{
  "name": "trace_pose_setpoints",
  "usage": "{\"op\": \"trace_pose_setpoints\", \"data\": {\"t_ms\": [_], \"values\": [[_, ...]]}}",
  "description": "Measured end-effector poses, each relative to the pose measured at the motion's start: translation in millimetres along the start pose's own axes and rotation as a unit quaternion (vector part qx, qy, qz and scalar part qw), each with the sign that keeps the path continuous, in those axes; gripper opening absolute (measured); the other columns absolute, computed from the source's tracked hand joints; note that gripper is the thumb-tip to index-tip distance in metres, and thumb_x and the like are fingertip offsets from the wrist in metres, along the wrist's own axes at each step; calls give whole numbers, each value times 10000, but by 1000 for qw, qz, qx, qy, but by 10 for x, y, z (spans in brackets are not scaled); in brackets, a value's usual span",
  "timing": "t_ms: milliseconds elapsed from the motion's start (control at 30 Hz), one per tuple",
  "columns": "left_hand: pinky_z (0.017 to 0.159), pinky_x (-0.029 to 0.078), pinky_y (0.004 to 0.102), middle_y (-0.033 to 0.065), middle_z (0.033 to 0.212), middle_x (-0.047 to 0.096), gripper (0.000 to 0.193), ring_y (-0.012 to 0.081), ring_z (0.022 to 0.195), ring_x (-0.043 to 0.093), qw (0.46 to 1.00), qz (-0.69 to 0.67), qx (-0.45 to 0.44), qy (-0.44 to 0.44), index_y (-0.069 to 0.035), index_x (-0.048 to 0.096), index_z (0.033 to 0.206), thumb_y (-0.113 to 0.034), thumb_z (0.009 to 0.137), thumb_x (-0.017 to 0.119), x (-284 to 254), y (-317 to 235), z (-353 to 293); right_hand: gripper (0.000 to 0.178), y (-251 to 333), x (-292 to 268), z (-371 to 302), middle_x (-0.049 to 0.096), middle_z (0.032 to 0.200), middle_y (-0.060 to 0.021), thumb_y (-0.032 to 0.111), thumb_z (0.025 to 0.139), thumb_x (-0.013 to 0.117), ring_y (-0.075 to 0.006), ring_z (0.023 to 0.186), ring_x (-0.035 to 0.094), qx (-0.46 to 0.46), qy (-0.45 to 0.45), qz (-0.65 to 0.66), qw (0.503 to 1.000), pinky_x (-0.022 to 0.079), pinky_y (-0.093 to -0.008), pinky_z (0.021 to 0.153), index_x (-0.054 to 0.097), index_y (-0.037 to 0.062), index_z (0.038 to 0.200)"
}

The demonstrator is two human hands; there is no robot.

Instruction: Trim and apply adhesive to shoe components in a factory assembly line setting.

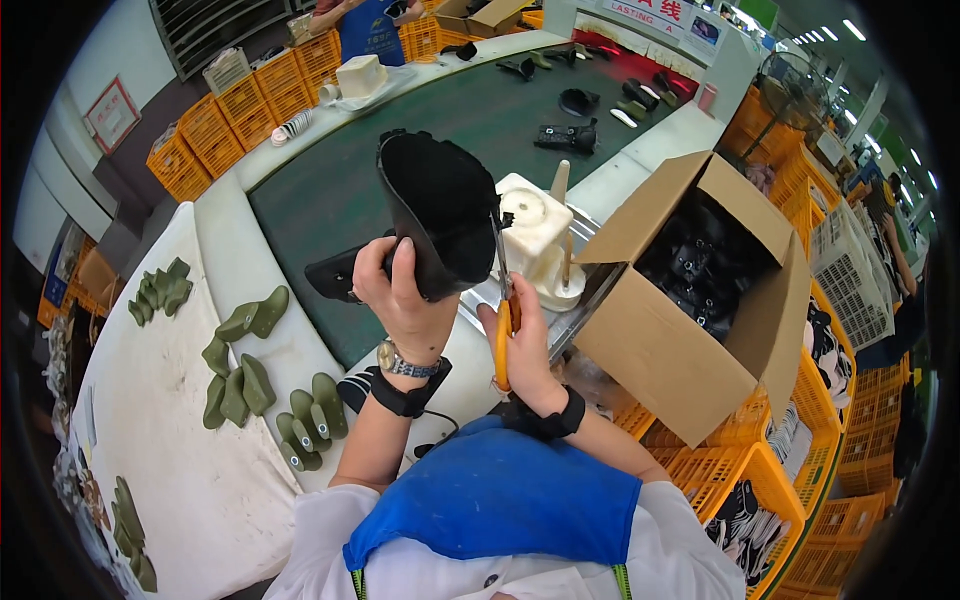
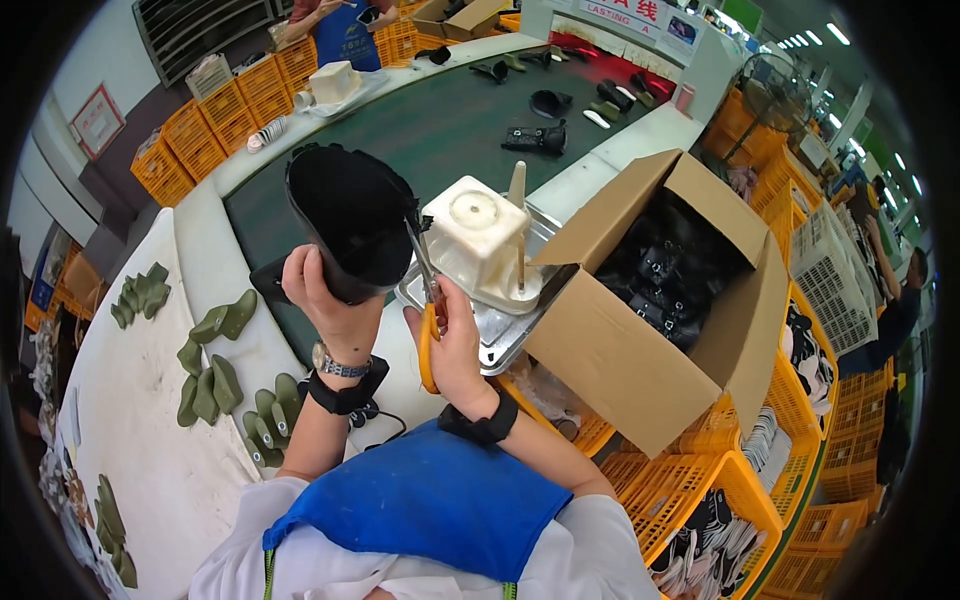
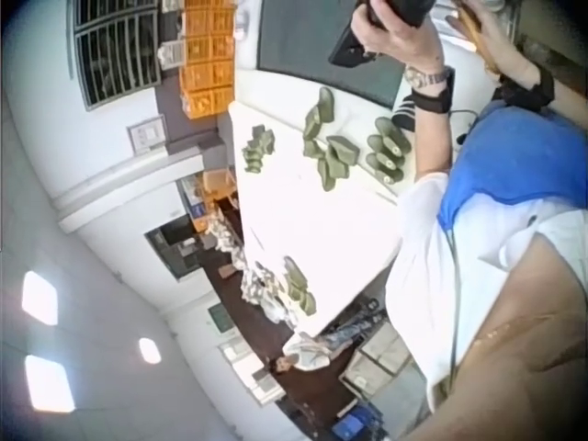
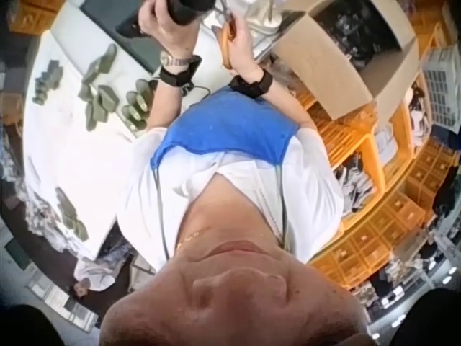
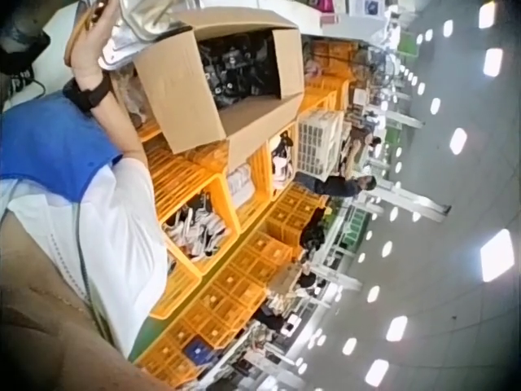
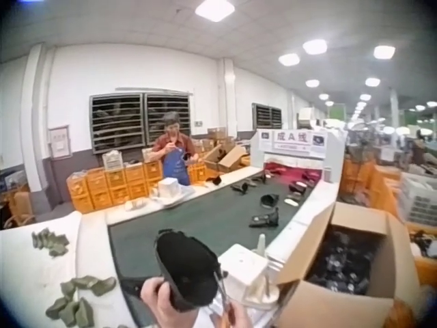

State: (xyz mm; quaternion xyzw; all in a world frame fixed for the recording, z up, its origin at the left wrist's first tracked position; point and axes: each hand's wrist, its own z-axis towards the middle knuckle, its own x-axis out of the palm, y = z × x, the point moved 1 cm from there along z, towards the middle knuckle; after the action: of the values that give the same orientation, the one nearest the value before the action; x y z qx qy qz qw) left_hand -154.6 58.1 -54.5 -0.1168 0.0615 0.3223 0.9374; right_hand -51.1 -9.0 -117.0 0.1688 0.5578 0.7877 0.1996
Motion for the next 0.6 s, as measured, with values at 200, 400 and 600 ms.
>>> {"op": "trace_pose_setpoints", "data": {"t_ms": [200, 400, 600], "values": [[842, 336, 405, 154, 1133, 398, 839, 319, 997, 419, 1000, -6, -10, -4, -65, 336, 1210, -48, 502, 787, 40, -58, -24, 439, -16, 2, 13, 452, 875, -38, 62, 807, 601, -93, 737, 412, -59, -27, -71, 995, 378, -212, 650, 365, 9, 1174], [846, 344, 407, 159, 1138, 395, 852, 323, 1002, 421, 1000, -22, -18, -10, -62, 324, 1221, -42, 506, 787, 35, -53, -42, 497, -27, 0, 22, 481, 926, -109, 134, 759, 658, -202, 776, 469, -55, -49, -90, 993, 418, -292, 674, 402, 6, 1166], [855, 342, 409, 162, 1139, 396, 844, 325, 1005, 423, 1000, -10, -23, 5, -52, 325, 1218, -50, 512, 787, 43, -80, -40, 459, -1, -12, 43, 447, 843, -42, 105, 807, 617, -100, 730, 413, -50, -14, -95, 994, 383, -219, 640, 367, 1, 1178]]}}
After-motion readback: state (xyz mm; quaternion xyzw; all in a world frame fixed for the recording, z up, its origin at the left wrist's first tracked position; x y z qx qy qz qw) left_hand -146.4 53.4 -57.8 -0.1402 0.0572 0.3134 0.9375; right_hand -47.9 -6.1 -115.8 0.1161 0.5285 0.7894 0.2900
